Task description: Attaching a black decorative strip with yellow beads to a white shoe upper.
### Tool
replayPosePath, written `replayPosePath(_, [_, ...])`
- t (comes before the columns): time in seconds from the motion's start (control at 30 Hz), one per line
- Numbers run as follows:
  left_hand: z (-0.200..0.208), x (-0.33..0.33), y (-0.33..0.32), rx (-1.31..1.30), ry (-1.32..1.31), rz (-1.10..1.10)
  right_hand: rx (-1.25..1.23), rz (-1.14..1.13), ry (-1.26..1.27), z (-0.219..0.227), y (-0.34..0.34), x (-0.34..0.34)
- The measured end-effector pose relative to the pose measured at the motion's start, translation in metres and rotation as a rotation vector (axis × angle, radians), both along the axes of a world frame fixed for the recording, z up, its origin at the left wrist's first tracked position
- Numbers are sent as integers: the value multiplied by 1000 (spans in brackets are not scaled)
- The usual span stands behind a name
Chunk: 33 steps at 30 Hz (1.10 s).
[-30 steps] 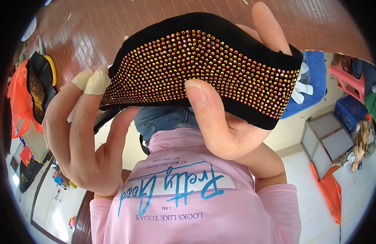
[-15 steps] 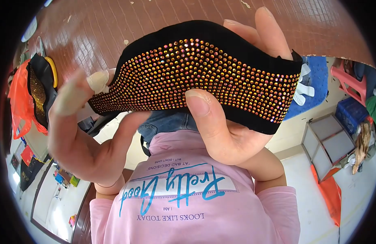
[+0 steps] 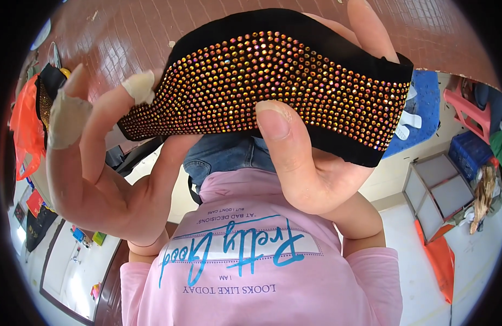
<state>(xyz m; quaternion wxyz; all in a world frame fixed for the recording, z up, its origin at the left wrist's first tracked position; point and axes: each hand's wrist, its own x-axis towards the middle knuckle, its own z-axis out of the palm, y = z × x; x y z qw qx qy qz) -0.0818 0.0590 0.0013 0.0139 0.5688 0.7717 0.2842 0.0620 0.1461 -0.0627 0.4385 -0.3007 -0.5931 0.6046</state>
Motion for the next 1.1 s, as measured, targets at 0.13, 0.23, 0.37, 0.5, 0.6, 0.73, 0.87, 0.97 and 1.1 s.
replayPosePath(0.13, [3, 6, -2, -3, -32, 42, 23, -6, 33, -3, 0, -4])
replayPosePath(0.23, [-2, 13, -5, -4, -103, 134, 89, -44, 15, -9, 1, -3])
replayPosePath(0.37, [-3, 18, -9, -3, -184, 268, 136, 23, -29, -10, 4, 7])
replayPosePath(0.5, [2, 17, -9, -5, -258, 399, 157, 16, -90, -5, 2, 3])
replayPosePath(0.6, [5, 12, -12, -6, -293, 464, 162, -14, -137, 0, -2, -3])
replayPosePath(0.73, [5, -23, -22, -161, 111, -47, 95, -70, -71, -1, -7, -7])
replayPosePath(0.87, [-2, -25, -17, -102, 89, -49, 64, -112, -81, -2, -11, -11])
replayPosePath(0.97, [-5, -24, -14, -55, 74, -45, 46, -120, -75, -2, -11, -12])
replayPosePath(1.1, [-8, -22, -10, 4, 56, -40, 33, -109, -55, -1, -10, -12])
